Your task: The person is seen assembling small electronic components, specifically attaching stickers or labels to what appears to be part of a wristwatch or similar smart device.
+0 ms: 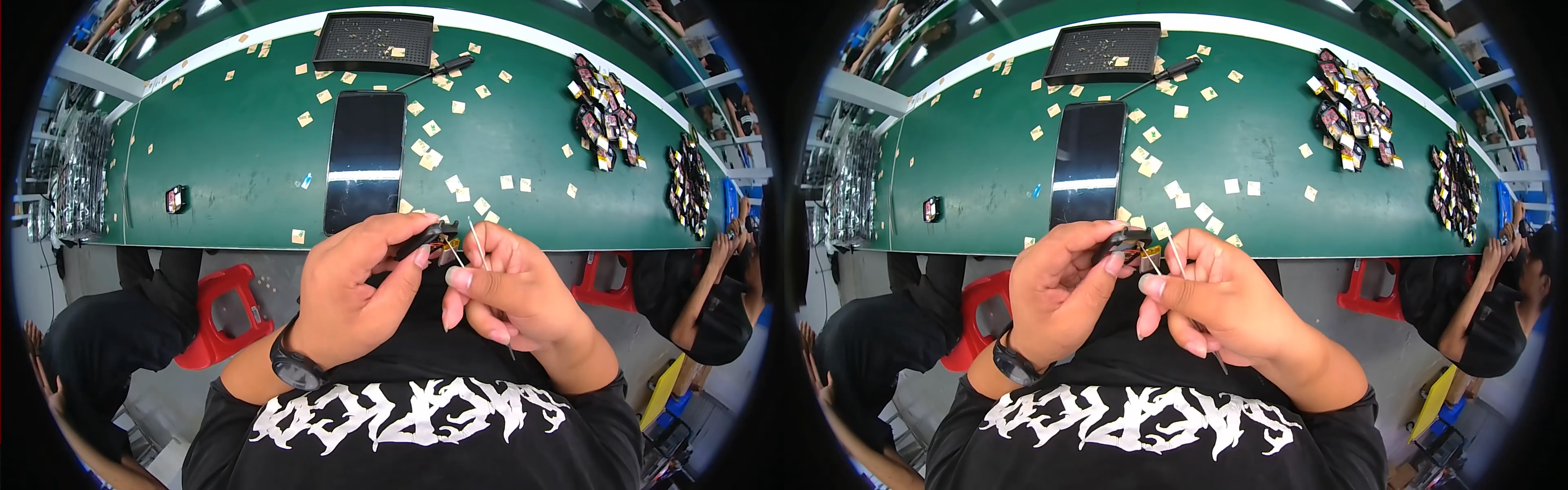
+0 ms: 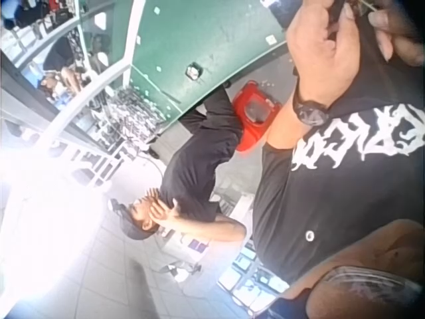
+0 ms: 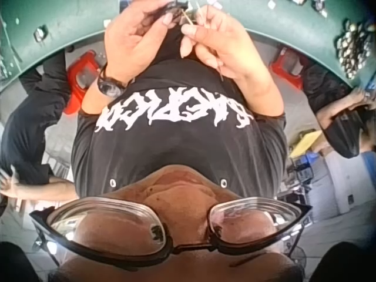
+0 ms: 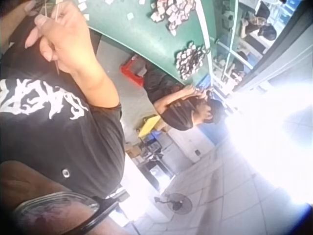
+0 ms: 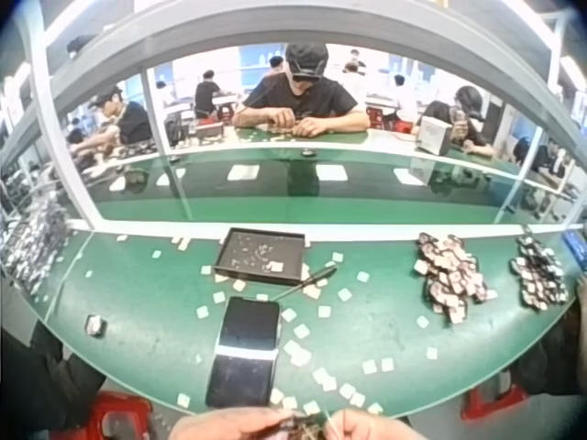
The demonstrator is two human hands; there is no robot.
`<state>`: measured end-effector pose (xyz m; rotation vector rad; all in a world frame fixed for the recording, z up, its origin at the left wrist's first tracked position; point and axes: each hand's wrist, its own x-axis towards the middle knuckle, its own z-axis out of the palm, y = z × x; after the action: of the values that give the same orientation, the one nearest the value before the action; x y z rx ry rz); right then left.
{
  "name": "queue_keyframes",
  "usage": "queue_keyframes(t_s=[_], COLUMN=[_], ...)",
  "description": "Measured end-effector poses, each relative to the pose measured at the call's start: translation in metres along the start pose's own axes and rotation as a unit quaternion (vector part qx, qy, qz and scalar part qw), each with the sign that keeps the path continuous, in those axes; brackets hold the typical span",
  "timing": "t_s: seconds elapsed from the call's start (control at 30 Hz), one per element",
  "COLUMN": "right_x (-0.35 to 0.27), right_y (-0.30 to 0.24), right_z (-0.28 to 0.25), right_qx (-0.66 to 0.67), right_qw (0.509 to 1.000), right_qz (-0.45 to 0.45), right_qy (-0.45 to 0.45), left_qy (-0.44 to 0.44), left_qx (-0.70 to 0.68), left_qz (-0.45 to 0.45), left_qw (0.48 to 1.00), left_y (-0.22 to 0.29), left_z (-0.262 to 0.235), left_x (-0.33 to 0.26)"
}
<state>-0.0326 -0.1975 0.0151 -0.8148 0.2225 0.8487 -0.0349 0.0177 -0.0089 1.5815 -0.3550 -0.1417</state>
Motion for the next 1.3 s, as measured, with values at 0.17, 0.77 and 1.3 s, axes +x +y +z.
queue_keyframes(t_s=[0.17,0.77,1.3], right_x=[0.001,-0.003,-0.003], right_y=[0.003,0.001,0.022], right_z=[-0.002,0.001,-0.024], right_qx=[-0.002,-0.047,-0.403], right_qw=[0.999,0.997,0.854], right_qz=[-0.048,-0.033,-0.327], right_qy=[0.023,0.050,0.032], left_qy=[0.053,-0.023,0.020], left_qx=[-0.014,-0.045,-0.245], left_qz=[0.019,-0.021,-0.174], left_qw=[0.998,0.999,0.954], left_y=[-0.004,-0.003,0.001], left_z=[0.003,-0.001,0.003], left_x=[0.001,-0.002,-0.003])
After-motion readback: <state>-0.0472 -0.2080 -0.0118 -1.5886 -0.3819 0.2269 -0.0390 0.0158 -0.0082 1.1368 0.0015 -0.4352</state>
